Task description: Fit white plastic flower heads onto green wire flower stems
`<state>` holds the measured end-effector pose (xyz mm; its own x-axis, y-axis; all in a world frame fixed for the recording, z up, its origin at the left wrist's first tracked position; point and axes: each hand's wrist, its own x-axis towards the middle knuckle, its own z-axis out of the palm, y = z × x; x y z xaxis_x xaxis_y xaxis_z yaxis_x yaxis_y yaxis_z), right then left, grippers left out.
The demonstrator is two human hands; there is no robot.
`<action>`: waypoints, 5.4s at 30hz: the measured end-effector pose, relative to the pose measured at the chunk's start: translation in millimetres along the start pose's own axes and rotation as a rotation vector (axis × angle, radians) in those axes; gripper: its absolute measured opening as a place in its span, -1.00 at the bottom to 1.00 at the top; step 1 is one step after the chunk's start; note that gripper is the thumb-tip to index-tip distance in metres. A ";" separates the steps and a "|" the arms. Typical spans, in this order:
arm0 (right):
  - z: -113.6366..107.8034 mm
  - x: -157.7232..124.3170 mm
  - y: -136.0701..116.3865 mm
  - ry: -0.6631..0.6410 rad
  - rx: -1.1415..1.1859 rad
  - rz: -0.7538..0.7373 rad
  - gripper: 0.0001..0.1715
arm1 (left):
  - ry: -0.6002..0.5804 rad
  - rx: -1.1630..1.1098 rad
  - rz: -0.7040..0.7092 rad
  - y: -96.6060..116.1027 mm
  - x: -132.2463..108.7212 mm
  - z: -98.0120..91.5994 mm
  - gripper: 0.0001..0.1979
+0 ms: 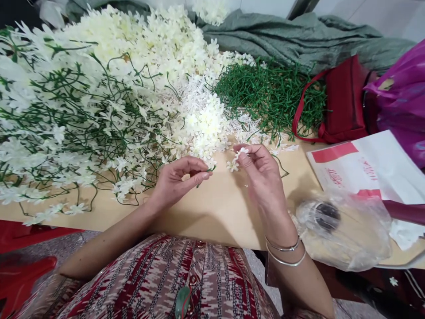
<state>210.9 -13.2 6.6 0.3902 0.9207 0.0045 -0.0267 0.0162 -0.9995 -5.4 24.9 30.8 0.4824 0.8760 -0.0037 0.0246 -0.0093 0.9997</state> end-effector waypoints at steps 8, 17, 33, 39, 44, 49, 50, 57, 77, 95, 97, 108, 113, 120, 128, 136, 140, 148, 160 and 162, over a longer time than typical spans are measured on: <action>15.5 -19.7 -6.0 -0.134 -0.142 -0.028 -0.90 | 0.047 -0.161 -0.099 -27.4 -0.2 4.8 -0.80; 13.2 -18.7 -16.5 -0.261 -0.140 0.175 -0.82 | 0.068 0.127 0.103 -33.9 -0.7 7.1 -0.89; 12.0 -20.8 -10.5 -0.345 -0.135 0.236 -0.88 | -0.011 0.362 0.319 -36.7 -2.0 3.5 -0.91; 15.0 -21.8 -9.0 -0.350 -0.188 0.229 -0.83 | -0.034 0.388 0.362 -39.2 -2.8 3.0 -0.91; 19.1 -22.5 -8.6 -0.338 -0.217 0.222 -0.76 | -0.043 0.404 0.330 -39.5 -5.3 1.8 -0.91; 16.5 -18.1 -8.7 -0.349 -0.167 0.260 -0.74 | -0.029 0.385 0.274 -39.1 -4.9 4.7 -0.88; 14.8 -16.9 -8.9 -0.358 -0.155 0.272 -0.74 | -0.022 0.372 0.253 -39.1 -4.7 5.8 -0.87; 3.9 -12.1 -10.2 -0.329 -0.138 0.320 -0.78 | 0.019 0.356 0.238 -41.8 -5.5 7.6 -0.85; 0.9 -11.3 -9.4 -0.303 -0.070 0.346 -0.78 | -0.029 0.257 0.189 -42.5 -8.6 7.5 -0.80; 8.8 -16.3 -15.4 -0.393 -0.170 0.315 -0.74 | -0.035 0.215 0.138 -34.2 -7.9 6.6 -0.75; 8.0 -16.8 -14.6 -0.388 -0.173 0.309 -0.76 | -0.073 0.224 0.164 -32.5 -7.5 5.2 -0.84; 12.8 -24.2 -9.0 -0.326 -0.174 0.248 -0.75 | -0.069 0.481 0.180 -36.6 -10.4 7.6 -0.91; 17.3 -24.6 -7.9 -0.340 -0.198 0.234 -0.73 | -0.073 0.456 0.167 -34.5 -10.7 6.0 -0.89; 16.2 -17.9 -6.0 -0.413 -0.168 0.261 -0.71 | -0.086 0.407 0.166 -35.2 -10.6 3.7 -0.89; 21.0 -11.2 2.0 -0.320 -0.052 0.232 -0.70 | -0.078 0.401 0.179 -36.1 0.2 3.5 -0.89; 20.6 -2.4 16.7 -0.338 0.026 0.096 -0.65 | -0.094 0.403 0.132 -40.4 4.4 4.3 -0.86; 18.6 0.8 24.0 -0.330 -0.046 0.019 -0.62 | -0.077 0.341 0.146 -45.8 7.0 4.9 -0.84; 18.9 6.7 25.3 -0.316 -0.118 -0.072 -0.50 | -0.010 0.392 0.263 -48.6 11.1 3.7 -0.84; 23.5 5.2 21.6 -0.333 -0.159 -0.045 -0.48 | 0.041 0.247 0.153 -54.8 16.1 2.3 -0.85; 25.2 4.8 22.1 -0.327 -0.161 -0.051 -0.49 | 0.055 0.241 0.173 -53.5 16.7 1.8 -0.86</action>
<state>189.1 1.4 -14.7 0.0719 0.9967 0.0385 0.1408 0.0281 -0.9896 3.0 39.1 -22.8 0.4498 0.8760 0.1740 0.1562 -0.2689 0.9504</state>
